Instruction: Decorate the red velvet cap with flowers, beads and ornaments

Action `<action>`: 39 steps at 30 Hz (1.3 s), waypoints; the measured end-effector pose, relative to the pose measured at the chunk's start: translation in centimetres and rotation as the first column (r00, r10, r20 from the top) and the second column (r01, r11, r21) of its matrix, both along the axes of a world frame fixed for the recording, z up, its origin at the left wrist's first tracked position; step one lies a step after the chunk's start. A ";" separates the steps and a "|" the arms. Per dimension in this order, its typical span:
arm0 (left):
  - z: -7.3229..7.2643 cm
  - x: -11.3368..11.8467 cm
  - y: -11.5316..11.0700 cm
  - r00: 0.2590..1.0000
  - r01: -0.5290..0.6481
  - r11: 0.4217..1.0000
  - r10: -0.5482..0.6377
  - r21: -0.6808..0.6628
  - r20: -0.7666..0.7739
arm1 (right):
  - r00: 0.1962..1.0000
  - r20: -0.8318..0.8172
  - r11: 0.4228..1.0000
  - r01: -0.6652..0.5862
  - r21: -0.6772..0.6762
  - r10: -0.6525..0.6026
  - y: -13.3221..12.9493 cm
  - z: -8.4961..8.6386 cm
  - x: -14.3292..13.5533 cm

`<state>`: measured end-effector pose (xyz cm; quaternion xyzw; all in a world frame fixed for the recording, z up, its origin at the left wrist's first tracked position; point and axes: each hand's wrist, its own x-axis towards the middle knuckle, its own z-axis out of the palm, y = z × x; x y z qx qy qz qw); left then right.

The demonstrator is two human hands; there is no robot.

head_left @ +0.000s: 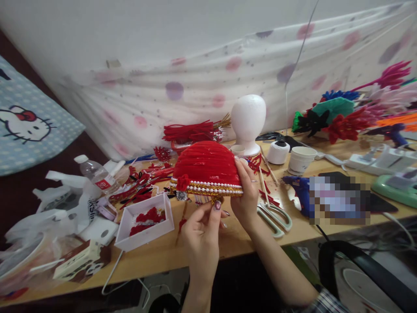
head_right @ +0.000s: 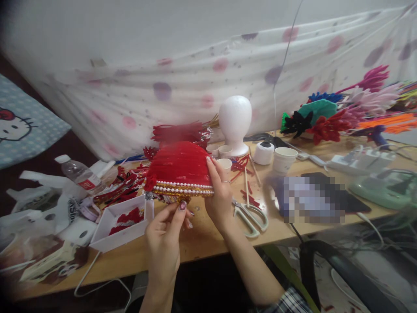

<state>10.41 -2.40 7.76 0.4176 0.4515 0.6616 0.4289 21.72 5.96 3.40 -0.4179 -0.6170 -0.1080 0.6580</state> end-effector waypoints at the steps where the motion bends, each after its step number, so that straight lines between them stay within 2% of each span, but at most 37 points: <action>1: 0.0 0.0 0.0 1.000 -0.002 1.000 0.002 0.003 -0.006 | 1.000 0.001 1.000 -0.001 -0.003 0.001 0.0 0.0 0.0; 5: -0.2 -0.1 0.1 1.000 -0.002 1.000 0.002 0.002 0.001 | 1.000 0.007 1.000 0.009 0.004 -0.009 0.0 0.1 -0.2; 10: -0.4 -0.5 0.8 0.995 0.102 0.995 -0.102 -0.013 -0.003 | 0.999 0.035 0.999 0.021 0.042 -0.023 0.3 1.2 0.6; 13: -0.3 -0.8 1.0 0.973 0.223 0.974 -0.225 -0.038 -0.050 | 0.997 0.059 0.994 0.035 0.103 -0.042 1.0 3.2 1.9; 15: -0.2 -1.0 0.9 0.936 0.332 0.941 -0.337 -0.060 -0.104 | 0.995 0.070 0.985 0.057 0.161 -0.069 1.6 5.0 2.8; 17: 0.0 -1.3 0.7 0.905 0.396 0.916 -0.401 -0.060 -0.145 | 0.991 0.077 0.970 0.086 0.226 -0.106 2.2 7.1 3.7; 21: 0.8 -1.9 0.7 0.895 0.438 0.899 -0.436 -0.002 -0.100 | 0.992 0.061 0.950 0.087 0.300 -0.110 3.3 10.7 4.9; 26: 2.0 -2.6 1.0 0.878 0.476 0.878 -0.478 0.058 0.021 | 0.982 -0.178 0.961 -0.018 0.276 0.070 5.2 13.4 5.5; 31: 2.1 -2.7 1.5 0.863 0.499 0.865 -0.502 0.056 0.057 | 0.969 -0.219 0.953 -0.041 0.301 0.111 6.7 15.0 5.7; 34: 2.2 -2.6 2.1 0.889 0.448 0.892 -0.451 0.058 0.073 | 0.968 -0.212 0.949 -0.060 0.310 0.131 7.2 15.6 5.8; 39: 3.5 -2.5 2.8 0.894 0.447 0.894 -0.447 0.013 -0.024 | 0.968 -0.208 0.947 -0.069 0.313 0.140 7.5 16.6 5.5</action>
